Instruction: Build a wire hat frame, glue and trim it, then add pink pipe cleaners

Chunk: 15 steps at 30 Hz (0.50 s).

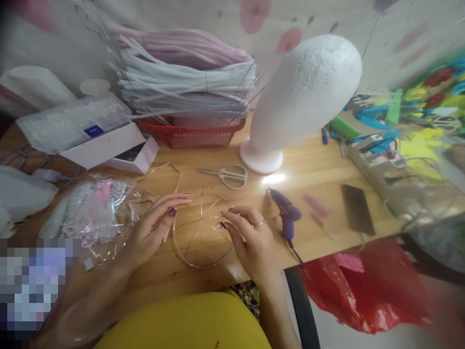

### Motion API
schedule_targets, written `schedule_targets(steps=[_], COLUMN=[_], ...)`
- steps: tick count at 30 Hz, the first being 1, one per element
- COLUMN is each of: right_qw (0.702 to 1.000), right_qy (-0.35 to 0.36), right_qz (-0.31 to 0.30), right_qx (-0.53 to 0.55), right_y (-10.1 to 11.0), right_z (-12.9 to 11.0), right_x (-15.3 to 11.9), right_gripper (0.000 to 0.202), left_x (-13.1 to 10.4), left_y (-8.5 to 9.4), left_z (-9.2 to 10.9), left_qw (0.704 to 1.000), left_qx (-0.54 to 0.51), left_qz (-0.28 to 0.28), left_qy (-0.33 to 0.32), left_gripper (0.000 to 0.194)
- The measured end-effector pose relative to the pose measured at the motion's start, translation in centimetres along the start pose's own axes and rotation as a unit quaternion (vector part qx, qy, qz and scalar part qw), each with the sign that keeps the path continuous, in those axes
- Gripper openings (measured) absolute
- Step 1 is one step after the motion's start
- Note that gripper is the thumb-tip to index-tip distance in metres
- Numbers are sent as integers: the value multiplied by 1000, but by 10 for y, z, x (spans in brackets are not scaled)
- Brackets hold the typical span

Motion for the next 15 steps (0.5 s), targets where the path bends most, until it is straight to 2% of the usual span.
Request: schedule_targets(steps=[15], right_qw=[1000], right_qy=[14], right_qz=[7], right_qx=[-22], right_y=[1], right_z=[6], right_x=[1], right_gripper=[25], left_x=[-4], left_y=[-1], left_z=[-2], left_qw=[1000], left_qx=[-8], left_qz=[4], left_qy=[3], left_gripper=[26])
Point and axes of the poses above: each hand's wrist, its own x-axis towards the middle knuckle, its own y-axis out of the back of the hand, z = x × y, the point moved 2 cm from there along x, towards the middle knuckle
